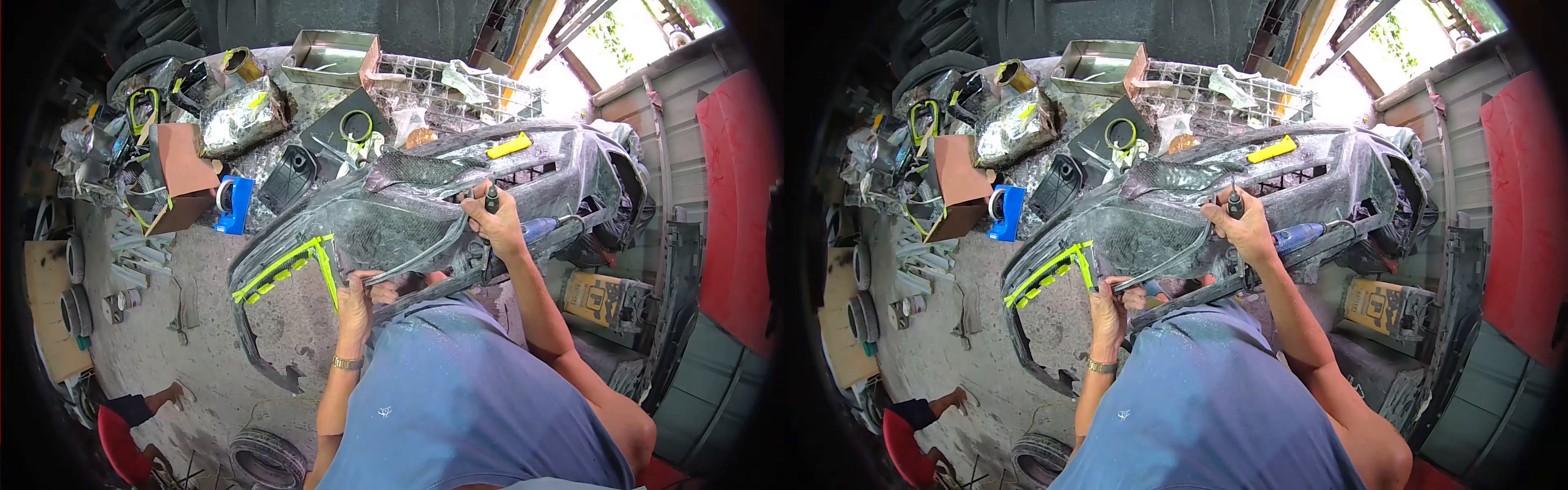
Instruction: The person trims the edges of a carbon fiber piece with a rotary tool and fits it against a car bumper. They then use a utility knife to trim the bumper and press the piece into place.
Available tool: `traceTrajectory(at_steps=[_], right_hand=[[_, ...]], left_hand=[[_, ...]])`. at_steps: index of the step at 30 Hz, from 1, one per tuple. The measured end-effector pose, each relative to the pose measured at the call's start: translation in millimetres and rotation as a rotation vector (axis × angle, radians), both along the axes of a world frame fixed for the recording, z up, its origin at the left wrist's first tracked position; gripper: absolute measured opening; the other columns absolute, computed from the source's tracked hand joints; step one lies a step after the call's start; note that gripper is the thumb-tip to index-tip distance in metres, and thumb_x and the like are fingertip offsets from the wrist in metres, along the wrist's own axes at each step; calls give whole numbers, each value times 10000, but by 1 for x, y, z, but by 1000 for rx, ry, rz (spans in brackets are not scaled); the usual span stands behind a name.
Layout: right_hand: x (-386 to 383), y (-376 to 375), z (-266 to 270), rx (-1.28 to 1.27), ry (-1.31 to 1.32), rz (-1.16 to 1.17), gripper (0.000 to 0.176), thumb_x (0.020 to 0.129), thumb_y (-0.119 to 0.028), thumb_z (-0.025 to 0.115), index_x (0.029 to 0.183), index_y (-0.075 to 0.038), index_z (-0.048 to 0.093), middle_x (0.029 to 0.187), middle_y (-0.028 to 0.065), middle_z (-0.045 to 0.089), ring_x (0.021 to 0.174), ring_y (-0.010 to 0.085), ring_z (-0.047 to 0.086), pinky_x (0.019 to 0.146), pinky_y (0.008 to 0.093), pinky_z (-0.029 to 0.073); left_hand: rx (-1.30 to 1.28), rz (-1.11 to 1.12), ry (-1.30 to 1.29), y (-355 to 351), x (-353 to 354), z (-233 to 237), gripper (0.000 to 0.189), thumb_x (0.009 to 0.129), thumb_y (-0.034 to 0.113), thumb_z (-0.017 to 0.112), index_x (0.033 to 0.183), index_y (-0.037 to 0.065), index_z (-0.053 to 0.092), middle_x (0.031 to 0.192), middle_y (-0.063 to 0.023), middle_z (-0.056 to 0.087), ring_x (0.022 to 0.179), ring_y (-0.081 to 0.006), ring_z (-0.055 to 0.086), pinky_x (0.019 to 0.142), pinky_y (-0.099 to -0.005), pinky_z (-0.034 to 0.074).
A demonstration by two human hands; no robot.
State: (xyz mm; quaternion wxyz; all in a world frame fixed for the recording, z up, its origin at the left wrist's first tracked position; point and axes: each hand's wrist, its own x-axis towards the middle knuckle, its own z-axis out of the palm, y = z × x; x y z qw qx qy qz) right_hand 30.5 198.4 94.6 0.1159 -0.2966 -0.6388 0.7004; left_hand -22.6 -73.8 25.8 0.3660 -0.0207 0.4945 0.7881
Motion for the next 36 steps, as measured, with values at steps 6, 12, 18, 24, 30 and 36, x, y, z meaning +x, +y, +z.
traceTrajectory(at_steps=[6,12,18,24,30,36], right_hand=[[0,-1,-3,-3,5,6,251,868,-236,751,809,-86,558,598,-45,528,509,15,436,451,194,314],[0,1,-7,58,-3,1,159,913,-215,682,937,-62,643,627,-50,550,509,10,414,454,193,302],[2,10,-6,77,-18,-28,249,946,-196,630,1136,-45,683,646,-53,560,491,-5,366,444,187,273],[7,21,-2,-15,64,58,251,959,-200,615,1118,-18,682,622,-79,485,463,-14,343,415,179,232],[0,12,0,-115,155,146,237,981,-144,570,1112,38,650,579,-79,458,431,-25,289,394,184,189],[7,13,-3,-128,214,230,244,967,-165,605,1130,5,669,559,-128,385,455,-33,272,419,193,171]], left_hand=[[-2,23,5,-1,1,1,621,960,557,475,1034,-48,594,815,-195,702,637,-209,702,606,-293,587],[-93,-36,85,-2,0,14,487,943,417,619,1105,-42,608,871,-147,693,732,-173,690,686,-288,568],[-301,-337,721,-6,3,35,479,840,38,708,1297,18,562,1209,-95,625,1147,-196,575,1038,-322,420],[156,-408,32,-8,-7,39,491,928,114,641,1375,13,464,1195,-141,630,1146,-197,587,956,-323,470],[-64,-642,294,31,-7,38,318,869,160,738,1119,10,612,955,-5,632,849,-59,554,758,-235,455],[-8,-566,184,43,-2,30,169,850,143,768,888,62,624,776,88,565,680,5,465,607,-177,386]])
